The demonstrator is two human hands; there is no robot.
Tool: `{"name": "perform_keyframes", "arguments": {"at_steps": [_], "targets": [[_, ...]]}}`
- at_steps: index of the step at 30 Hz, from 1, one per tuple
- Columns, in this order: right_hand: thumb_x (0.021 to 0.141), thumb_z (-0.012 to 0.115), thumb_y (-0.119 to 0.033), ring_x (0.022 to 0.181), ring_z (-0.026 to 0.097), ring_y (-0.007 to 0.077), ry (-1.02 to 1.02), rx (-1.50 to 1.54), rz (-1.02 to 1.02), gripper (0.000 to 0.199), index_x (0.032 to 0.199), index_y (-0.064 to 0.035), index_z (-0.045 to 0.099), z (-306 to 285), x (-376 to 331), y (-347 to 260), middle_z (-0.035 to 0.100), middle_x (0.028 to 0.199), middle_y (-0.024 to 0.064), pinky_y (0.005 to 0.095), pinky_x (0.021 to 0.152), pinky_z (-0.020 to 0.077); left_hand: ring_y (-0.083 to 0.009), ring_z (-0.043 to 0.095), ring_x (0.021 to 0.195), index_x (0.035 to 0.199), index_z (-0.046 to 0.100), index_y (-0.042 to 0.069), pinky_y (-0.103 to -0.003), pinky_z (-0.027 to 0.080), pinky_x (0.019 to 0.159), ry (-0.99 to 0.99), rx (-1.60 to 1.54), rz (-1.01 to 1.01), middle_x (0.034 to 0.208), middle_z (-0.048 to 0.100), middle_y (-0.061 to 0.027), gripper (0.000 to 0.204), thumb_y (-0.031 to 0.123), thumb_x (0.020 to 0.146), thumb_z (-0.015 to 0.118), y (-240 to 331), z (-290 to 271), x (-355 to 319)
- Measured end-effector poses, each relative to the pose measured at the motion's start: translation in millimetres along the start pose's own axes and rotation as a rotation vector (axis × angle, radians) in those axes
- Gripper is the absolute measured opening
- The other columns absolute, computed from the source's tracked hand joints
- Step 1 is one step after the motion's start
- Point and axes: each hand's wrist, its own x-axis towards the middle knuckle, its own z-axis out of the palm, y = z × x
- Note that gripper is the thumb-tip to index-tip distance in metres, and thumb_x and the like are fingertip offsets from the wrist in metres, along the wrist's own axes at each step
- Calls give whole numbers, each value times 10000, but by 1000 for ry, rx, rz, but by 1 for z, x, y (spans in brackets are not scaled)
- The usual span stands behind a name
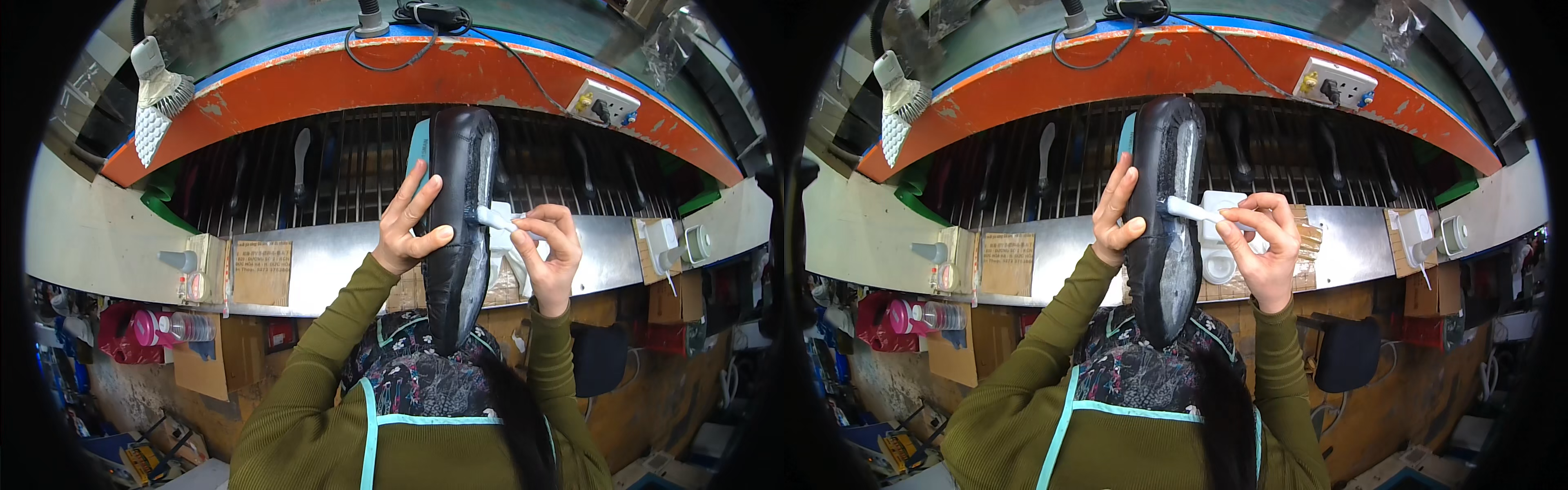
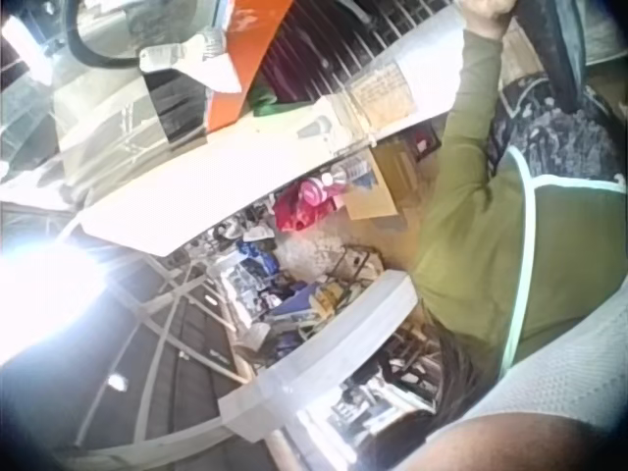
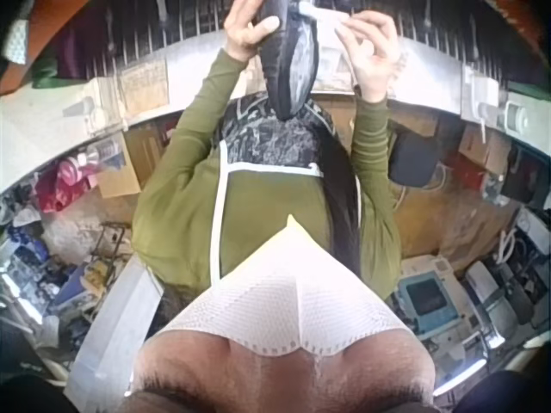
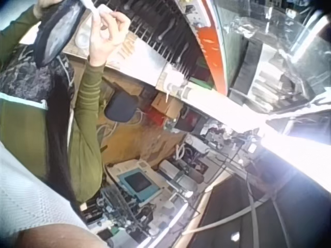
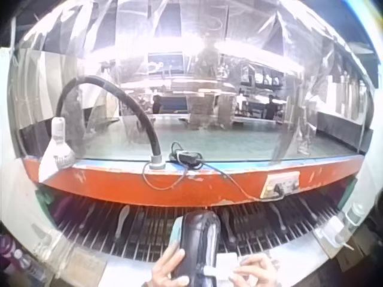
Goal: The person holds a black shoe and uses a small brush to apply a white substance along the sole and side edges. The person repeatedly rotates the shoe to access different areas and continues brushing the same regions multiple times.
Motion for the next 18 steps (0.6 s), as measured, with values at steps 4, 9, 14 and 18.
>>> {"name": "perform_keyframes", "arguments": {"at_steps": [4, 9, 14, 18], "targets": [[765, 750, -36, 718, 554, 88, -17, -12, -1, 130, 890, -20, 719, -2, -7, -2, 558, 955, 63, 206, 556, 420, -444, 481, 1234, 1177, 484, 317, -474, 516, 949, 7, 27, 1, 1383, 476, -151, 461, 141, 803, 688, -1, 0, -3], [760, 754, -40, 710, 554, 86, -54, -45, 9, 119, 874, -20, 722, -4, -13, -8, 559, 960, 62, 203, 559, 424, -440, 475, 1242, 1164, 487, 312, -469, 504, 958, 7, 19, -28, 1383, 478, -146, 438, 142, 810, 681, 0, -1, -7], [758, 759, -47, 717, 559, 86, -88, 113, 28, 131, 880, -15, 722, -7, -13, -5, 551, 998, 66, 208, 573, 445, -411, 474, 1262, 1134, 490, 328, -621, 206, 1109, 21, 181, 27, 1399, 481, -120, 363, 180, 844, 651, 0, -1, -18], [772, 751, -53, 803, 567, 106, 34, -32, 109, 122, 881, -7, 721, 4, -16, -10, 554, 1006, 73, 213, 609, 460, -403, 471, 1272, 1117, 472, 324, -639, -9, 1113, 99, 202, -64, 1403, 486, -110, 320, 183, 872, 620, 2, 7, -29]]}}
